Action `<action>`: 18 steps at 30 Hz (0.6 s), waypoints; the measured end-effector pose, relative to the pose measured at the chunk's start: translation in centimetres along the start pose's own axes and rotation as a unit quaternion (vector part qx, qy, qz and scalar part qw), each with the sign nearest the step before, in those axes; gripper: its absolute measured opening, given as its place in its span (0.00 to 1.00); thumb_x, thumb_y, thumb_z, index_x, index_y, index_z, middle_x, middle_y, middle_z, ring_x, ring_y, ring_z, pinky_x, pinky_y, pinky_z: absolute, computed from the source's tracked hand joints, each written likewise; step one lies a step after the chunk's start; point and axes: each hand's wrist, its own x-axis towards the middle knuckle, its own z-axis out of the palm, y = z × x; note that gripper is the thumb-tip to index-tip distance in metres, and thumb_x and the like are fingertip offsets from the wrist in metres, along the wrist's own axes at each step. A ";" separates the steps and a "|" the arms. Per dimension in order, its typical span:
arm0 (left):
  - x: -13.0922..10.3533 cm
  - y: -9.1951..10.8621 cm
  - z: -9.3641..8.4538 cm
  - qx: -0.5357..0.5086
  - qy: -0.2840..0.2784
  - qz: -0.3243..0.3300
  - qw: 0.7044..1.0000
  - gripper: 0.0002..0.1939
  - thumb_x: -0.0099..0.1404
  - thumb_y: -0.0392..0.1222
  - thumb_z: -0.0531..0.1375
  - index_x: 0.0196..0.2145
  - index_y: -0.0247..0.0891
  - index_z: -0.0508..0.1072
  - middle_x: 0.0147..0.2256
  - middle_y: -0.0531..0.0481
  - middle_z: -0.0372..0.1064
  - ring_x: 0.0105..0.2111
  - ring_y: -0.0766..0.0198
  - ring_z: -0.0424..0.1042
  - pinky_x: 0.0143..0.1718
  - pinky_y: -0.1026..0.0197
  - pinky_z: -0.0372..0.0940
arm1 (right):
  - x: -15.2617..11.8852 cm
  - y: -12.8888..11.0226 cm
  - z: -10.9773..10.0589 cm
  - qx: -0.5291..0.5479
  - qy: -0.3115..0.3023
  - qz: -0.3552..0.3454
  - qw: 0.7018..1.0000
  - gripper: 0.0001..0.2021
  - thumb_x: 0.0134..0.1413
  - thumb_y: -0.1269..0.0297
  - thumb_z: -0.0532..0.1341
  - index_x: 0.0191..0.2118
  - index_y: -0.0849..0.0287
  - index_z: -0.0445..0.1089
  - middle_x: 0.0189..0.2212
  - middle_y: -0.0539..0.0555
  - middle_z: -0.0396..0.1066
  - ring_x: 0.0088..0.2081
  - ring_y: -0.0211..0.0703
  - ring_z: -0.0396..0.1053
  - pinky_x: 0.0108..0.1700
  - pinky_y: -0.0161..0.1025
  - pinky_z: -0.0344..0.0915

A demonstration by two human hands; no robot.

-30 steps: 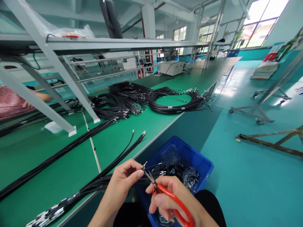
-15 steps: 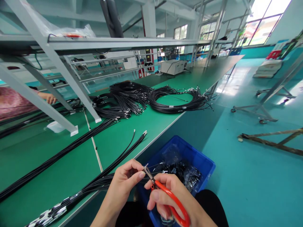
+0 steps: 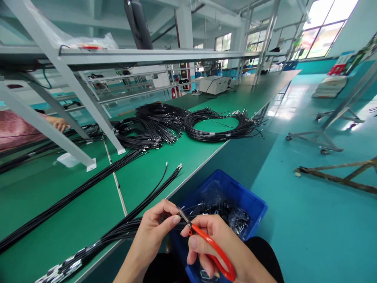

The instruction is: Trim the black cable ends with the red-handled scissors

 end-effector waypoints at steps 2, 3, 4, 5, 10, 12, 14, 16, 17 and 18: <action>0.0 0.0 0.0 0.002 -0.003 0.003 1.000 0.06 0.57 0.40 0.62 0.27 0.36 0.70 0.26 0.52 0.65 0.27 0.65 0.61 0.29 0.65 0.56 | 0.0 -0.2 0.0 -0.013 0.004 0.006 1.000 0.15 0.47 0.60 0.65 0.38 0.65 0.66 0.20 0.53 0.73 0.09 0.24 0.55 0.10 0.22 0.47; 0.0 0.0 0.0 0.003 -0.004 0.003 1.000 0.06 0.57 0.41 0.62 0.27 0.36 0.70 0.26 0.52 0.65 0.27 0.65 0.61 0.29 0.65 0.56 | 0.0 -0.4 0.0 -0.026 0.005 0.015 1.000 0.15 0.47 0.59 0.64 0.37 0.65 0.66 0.19 0.52 0.73 0.09 0.24 0.55 0.10 0.22 0.47; 0.0 0.0 0.1 0.004 -0.005 0.002 1.000 0.06 0.57 0.41 0.62 0.27 0.36 0.71 0.26 0.52 0.65 0.27 0.65 0.61 0.29 0.65 0.56 | -0.1 -0.6 0.1 -0.043 0.008 0.028 0.999 0.14 0.47 0.60 0.64 0.37 0.64 0.66 0.19 0.51 0.72 0.09 0.24 0.55 0.10 0.22 0.48; 0.1 0.0 0.1 0.006 -0.004 0.000 1.000 0.06 0.57 0.41 0.62 0.27 0.36 0.71 0.26 0.52 0.65 0.27 0.65 0.61 0.29 0.65 0.56 | -0.2 -0.8 0.3 -0.066 0.015 0.042 0.997 0.13 0.47 0.61 0.63 0.36 0.63 0.65 0.18 0.50 0.72 0.09 0.25 0.56 0.10 0.22 0.48; 0.2 0.3 0.1 0.012 0.005 -0.017 1.000 0.05 0.57 0.40 0.62 0.26 0.36 0.71 0.25 0.53 0.64 0.26 0.66 0.60 0.28 0.66 0.55 | -0.7 -0.7 0.6 -0.181 0.075 0.052 0.979 0.07 0.43 0.71 0.63 0.33 0.61 0.68 0.17 0.45 0.68 0.13 0.27 0.57 0.16 0.26 0.53; 0.2 0.4 0.0 0.013 0.007 -0.025 1.000 0.06 0.56 0.40 0.62 0.26 0.36 0.71 0.24 0.53 0.64 0.25 0.66 0.60 0.28 0.66 0.55 | -0.5 -0.3 0.5 -0.178 0.117 -0.026 0.977 0.10 0.39 0.75 0.65 0.32 0.59 0.69 0.19 0.45 0.66 0.19 0.31 0.61 0.22 0.30 0.58; 0.2 0.5 -0.1 0.014 0.008 -0.031 0.999 0.06 0.56 0.41 0.62 0.26 0.36 0.71 0.23 0.54 0.64 0.25 0.66 0.59 0.27 0.66 0.54 | 0.1 -0.1 0.5 -0.149 0.187 -0.118 0.964 0.14 0.37 0.75 0.67 0.34 0.57 0.69 0.22 0.46 0.68 0.24 0.36 0.64 0.29 0.34 0.62; 0.1 0.6 -0.1 0.016 0.005 -0.035 0.999 0.07 0.56 0.41 0.63 0.26 0.36 0.71 0.23 0.54 0.63 0.24 0.67 0.58 0.26 0.66 0.54 | 0.9 -0.2 1.0 -0.112 0.244 -0.177 0.947 0.15 0.38 0.71 0.68 0.36 0.56 0.68 0.26 0.49 0.70 0.27 0.39 0.66 0.33 0.37 0.64; 0.1 0.7 0.0 0.017 0.004 -0.035 0.999 0.07 0.56 0.41 0.63 0.26 0.36 0.71 0.22 0.54 0.63 0.24 0.67 0.58 0.26 0.66 0.54 | 1.4 -0.3 1.3 -0.094 0.253 -0.192 0.944 0.16 0.38 0.68 0.69 0.37 0.55 0.67 0.27 0.49 0.71 0.29 0.40 0.67 0.34 0.38 0.65; 0.0 0.8 0.0 0.020 0.006 -0.034 0.999 0.07 0.56 0.41 0.63 0.26 0.36 0.71 0.22 0.55 0.63 0.24 0.68 0.58 0.26 0.66 0.54 | 1.8 -0.5 1.7 -0.075 0.254 -0.199 0.944 0.16 0.39 0.66 0.69 0.37 0.55 0.67 0.28 0.49 0.71 0.30 0.41 0.67 0.35 0.38 0.65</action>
